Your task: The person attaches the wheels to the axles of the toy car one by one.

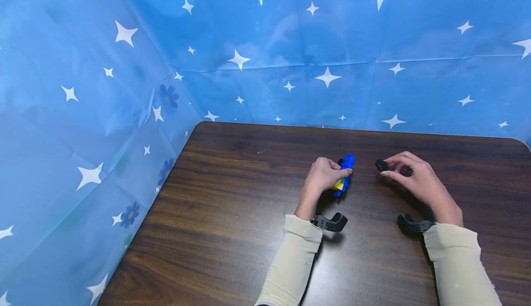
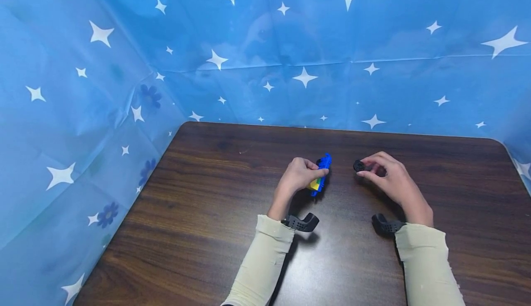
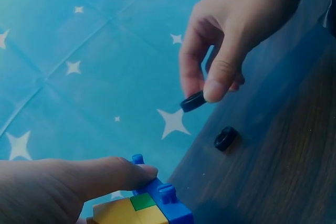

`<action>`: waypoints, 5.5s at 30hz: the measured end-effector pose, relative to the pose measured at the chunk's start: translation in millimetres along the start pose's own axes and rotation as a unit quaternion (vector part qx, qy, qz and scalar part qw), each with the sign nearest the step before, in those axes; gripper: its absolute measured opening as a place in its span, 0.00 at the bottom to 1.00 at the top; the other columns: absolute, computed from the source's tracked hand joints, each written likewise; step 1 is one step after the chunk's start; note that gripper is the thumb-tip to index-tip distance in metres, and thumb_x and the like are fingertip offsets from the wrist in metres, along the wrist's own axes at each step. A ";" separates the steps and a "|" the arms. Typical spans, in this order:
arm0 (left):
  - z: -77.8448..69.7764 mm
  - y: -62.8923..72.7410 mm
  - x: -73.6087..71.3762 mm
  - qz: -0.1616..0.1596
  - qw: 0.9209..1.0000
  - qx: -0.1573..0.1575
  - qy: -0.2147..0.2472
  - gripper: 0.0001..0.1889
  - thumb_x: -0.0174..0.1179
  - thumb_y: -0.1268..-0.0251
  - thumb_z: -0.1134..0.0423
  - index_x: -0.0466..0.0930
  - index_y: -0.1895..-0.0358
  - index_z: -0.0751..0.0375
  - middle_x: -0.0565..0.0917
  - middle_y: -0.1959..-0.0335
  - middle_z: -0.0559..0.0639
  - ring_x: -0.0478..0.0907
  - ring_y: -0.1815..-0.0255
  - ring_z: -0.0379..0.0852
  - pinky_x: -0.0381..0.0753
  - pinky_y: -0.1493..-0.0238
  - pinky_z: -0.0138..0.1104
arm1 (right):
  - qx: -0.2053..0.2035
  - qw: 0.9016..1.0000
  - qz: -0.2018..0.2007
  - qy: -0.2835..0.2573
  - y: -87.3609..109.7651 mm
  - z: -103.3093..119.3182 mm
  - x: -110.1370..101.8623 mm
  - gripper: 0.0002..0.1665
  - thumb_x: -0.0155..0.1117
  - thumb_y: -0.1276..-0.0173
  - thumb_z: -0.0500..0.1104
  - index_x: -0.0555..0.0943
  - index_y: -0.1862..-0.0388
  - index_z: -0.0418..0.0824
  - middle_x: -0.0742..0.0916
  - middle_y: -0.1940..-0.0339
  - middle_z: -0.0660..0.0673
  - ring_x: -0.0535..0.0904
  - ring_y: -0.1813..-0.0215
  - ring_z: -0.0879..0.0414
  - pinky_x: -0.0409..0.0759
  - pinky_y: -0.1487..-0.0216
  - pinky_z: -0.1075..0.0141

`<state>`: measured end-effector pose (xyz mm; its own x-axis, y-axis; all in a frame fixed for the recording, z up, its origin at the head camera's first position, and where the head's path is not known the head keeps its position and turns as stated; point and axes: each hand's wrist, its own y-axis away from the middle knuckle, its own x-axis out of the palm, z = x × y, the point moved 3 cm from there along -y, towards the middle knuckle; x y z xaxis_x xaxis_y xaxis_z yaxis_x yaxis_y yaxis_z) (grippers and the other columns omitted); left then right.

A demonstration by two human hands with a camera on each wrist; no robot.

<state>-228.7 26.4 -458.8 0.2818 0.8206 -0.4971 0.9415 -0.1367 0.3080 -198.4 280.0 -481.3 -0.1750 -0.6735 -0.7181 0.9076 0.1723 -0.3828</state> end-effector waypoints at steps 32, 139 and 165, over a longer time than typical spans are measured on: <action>-7.8 3.7 12.0 0.006 1.000 0.014 -0.007 0.15 0.76 0.39 0.51 0.88 0.65 0.60 0.86 0.71 0.49 0.77 0.77 0.39 0.75 0.75 0.31 | -0.050 0.999 -0.013 -0.004 -2.4 30.9 4.9 0.19 0.78 0.37 0.35 0.86 0.46 0.42 0.85 0.61 0.46 0.76 0.61 0.69 0.76 0.58 0.74; -11.5 1.5 12.0 -0.023 0.996 0.072 -0.049 0.15 0.80 0.43 0.54 0.89 0.60 0.61 0.90 0.67 0.49 0.78 0.74 0.35 0.79 0.69 0.28 | -0.118 0.981 -0.144 -0.056 -1.5 39.2 35.1 0.24 0.81 0.51 0.24 0.90 0.51 0.32 0.93 0.66 0.37 0.81 0.67 0.75 0.74 0.70 0.83; -11.6 2.0 7.9 -0.013 0.998 0.054 -0.043 0.18 0.79 0.43 0.53 0.87 0.59 0.63 0.89 0.65 0.52 0.80 0.73 0.37 0.83 0.67 0.31 | -0.060 0.988 -0.136 -0.044 -3.0 47.0 42.0 0.21 0.80 0.45 0.27 0.89 0.50 0.29 0.93 0.61 0.33 0.92 0.65 0.47 0.72 0.57 0.91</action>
<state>-226.8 39.1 -452.7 0.2678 0.7752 -0.5722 0.9617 -0.1790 0.2075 -190.5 217.5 -482.9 -0.3684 -0.7654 -0.5277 0.7785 0.0562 -0.6251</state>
